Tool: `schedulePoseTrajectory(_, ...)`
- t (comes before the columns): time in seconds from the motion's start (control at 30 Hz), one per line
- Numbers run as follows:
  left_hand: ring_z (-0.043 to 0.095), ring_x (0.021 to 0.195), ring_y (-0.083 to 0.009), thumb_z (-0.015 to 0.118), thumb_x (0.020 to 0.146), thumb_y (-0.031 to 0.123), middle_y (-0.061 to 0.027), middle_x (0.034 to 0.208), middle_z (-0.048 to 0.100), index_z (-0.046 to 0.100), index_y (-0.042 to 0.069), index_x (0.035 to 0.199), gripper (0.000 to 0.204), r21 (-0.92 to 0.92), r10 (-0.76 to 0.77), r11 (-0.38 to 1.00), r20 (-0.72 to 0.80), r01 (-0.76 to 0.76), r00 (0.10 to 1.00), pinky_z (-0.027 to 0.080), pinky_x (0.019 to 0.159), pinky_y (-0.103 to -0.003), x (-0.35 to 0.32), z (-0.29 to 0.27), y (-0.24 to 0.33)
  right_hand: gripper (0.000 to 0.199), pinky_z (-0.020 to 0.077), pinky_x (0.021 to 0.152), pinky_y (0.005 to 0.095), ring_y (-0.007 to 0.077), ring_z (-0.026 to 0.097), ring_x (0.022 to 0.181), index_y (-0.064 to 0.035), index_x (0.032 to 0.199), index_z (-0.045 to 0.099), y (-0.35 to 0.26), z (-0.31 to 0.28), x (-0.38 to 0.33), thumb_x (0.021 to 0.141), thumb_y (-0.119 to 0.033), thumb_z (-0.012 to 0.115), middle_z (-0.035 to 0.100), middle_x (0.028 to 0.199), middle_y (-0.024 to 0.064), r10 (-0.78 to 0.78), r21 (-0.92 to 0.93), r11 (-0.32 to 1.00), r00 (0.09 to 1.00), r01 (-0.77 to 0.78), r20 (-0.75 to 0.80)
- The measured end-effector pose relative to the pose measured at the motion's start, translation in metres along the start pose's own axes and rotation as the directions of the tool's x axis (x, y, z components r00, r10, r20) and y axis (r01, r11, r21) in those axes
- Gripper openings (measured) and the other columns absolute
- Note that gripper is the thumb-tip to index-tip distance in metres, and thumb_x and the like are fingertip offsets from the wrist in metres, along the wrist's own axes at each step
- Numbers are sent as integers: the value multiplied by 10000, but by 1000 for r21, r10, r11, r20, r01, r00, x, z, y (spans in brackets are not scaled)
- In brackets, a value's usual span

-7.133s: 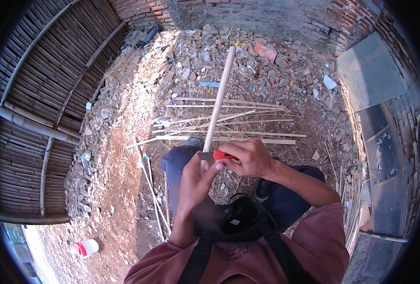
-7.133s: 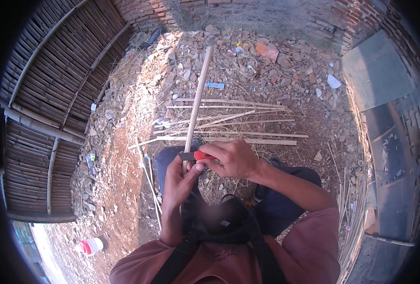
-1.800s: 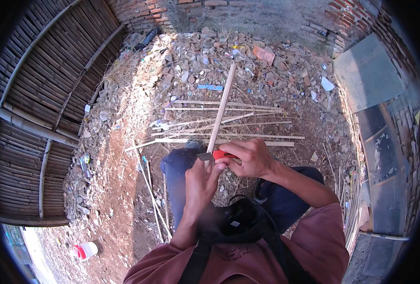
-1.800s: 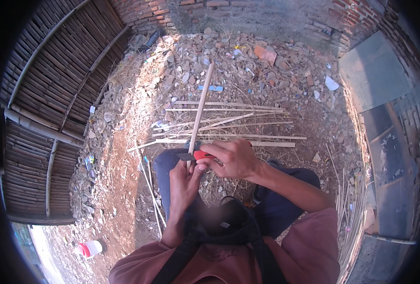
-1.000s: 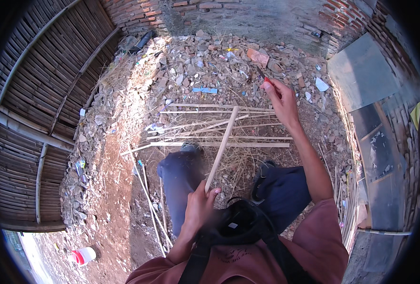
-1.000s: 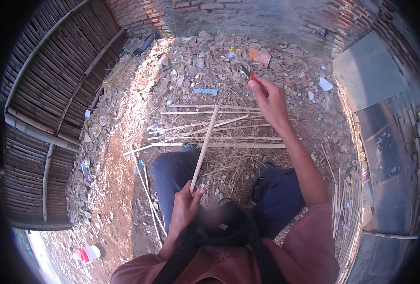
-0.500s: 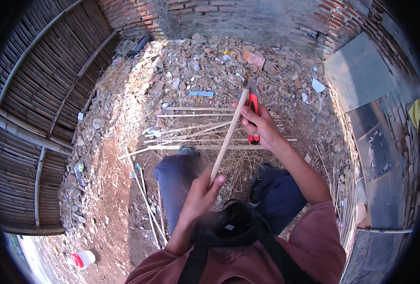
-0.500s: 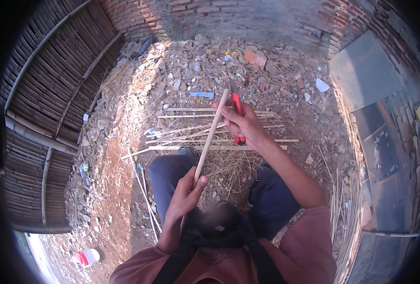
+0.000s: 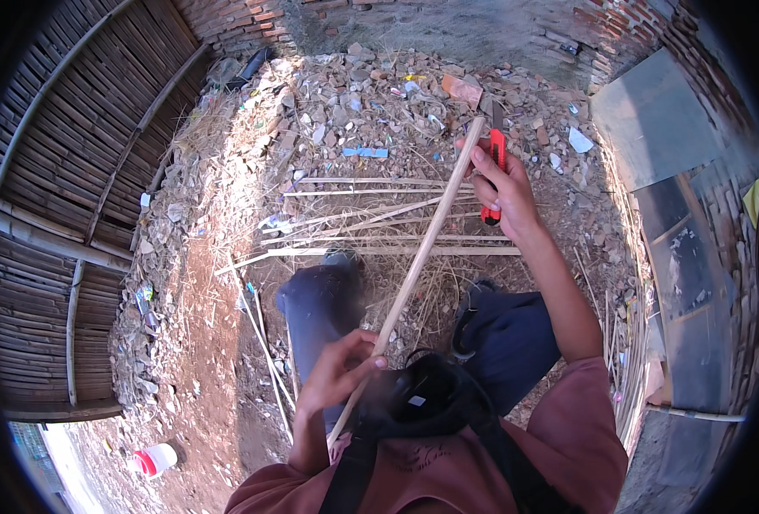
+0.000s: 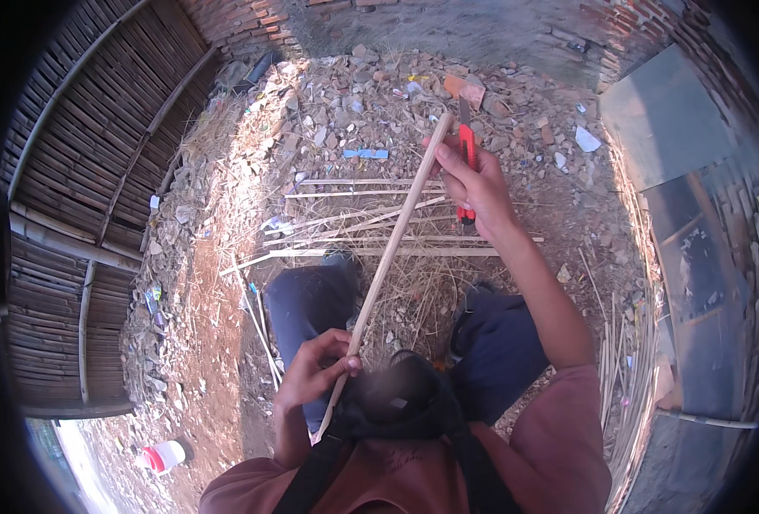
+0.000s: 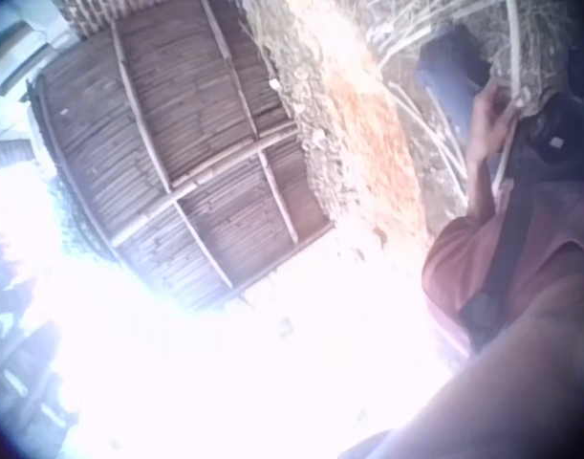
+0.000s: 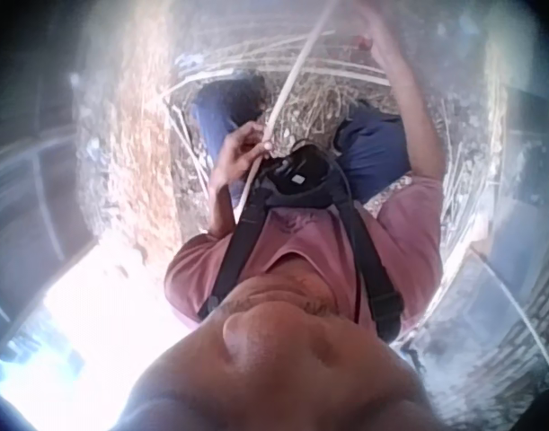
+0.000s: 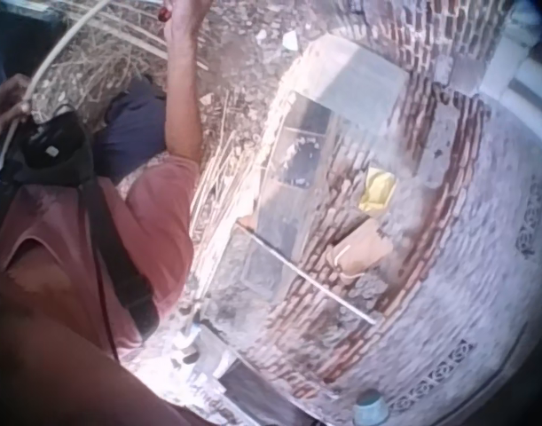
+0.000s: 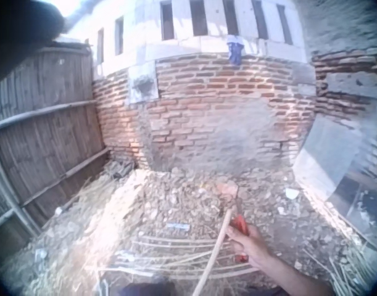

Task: The person shaves a thin wooden stick with a utility knife while sitting on the ground. They move the knife repeatedly along the length of the wood to smooth it.

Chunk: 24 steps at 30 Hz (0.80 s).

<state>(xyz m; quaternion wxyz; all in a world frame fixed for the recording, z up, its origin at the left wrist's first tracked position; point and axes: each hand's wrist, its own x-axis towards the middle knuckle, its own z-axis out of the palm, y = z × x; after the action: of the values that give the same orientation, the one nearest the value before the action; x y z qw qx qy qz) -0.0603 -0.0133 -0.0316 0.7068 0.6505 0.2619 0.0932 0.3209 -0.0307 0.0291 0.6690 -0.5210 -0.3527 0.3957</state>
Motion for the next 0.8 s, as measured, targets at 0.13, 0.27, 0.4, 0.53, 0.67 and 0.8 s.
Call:
schedulePoseTrajectory(0.13, 696, 803, -107, 748, 1003, 72, -49, 926, 738, 639, -7, 1219, 255, 54, -14, 998, -159, 23, 987, 569, 745, -273, 11, 7, 18, 470, 246, 427, 200, -20, 342, 476, -6, 1421, 616, 2, 7, -1, 1052, -285, 699, 697, 939, 35, -55, -23, 998, 998, 55, -31)
schedulePoseTrajectory(0.27, 703, 745, -96, 820, 950, 100, -35, 852, 746, 662, -2, 1200, 312, 157, 35, 988, -260, 7, 965, 574, 685, -264, 25, 12, 34, 468, 249, 435, 197, -20, 354, 488, 6, 1407, 617, 2, 16, -4, 1032, -253, 723, 729, 965, 49, 35, -10, 999, 997, -34, 69)
schedulePoseTrajectory(0.4, 711, 743, -91, 859, 915, 121, -37, 835, 755, 677, -2, 1187, 350, 215, 77, 976, -278, -17, 958, 578, 676, -259, 32, 14, 38, 459, 253, 447, 192, -20, 363, 494, 9, 1366, 626, 5, 17, -3, 1006, -241, 759, 755, 988, 68, 26, -66, 998, 999, -23, 41)
schedulePoseTrajectory(0.53, 719, 770, -92, 878, 895, 119, -48, 854, 763, 686, -1, 1190, 372, 226, 113, 973, -289, -47, 951, 584, 694, -261, 34, 16, 33, 456, 247, 451, 193, -18, 368, 496, 12, 1361, 614, 7, 17, -3, 1018, -262, 740, 756, 968, 74, 10, -100, 995, 999, -7, 30)
schedulePoseTrajectory(0.67, 712, 758, -101, 848, 923, 93, -55, 877, 757, 683, 1, 1191, 327, 71, 76, 996, -359, -54, 930, 579, 675, -260, 37, 16, 30, 419, 243, 459, 196, -19, 373, 503, -4, 1322, 623, 2, 24, -6, 1064, -332, 659, 730, 917, 60, 6, -122, 993, 998, 1, 57)
schedulePoseTrajectory(0.8, 697, 734, -101, 789, 974, 78, -52, 895, 739, 648, 0, 1220, 294, 11, 95, 995, -382, -98, 919, 569, 659, -252, 39, 14, 34, 384, 347, 499, 236, 54, 450, 527, -43, 1199, 642, 13, 27, -13, 1087, -403, 576, 671, 816, 44, -221, -195, 947, 959, 255, 180)
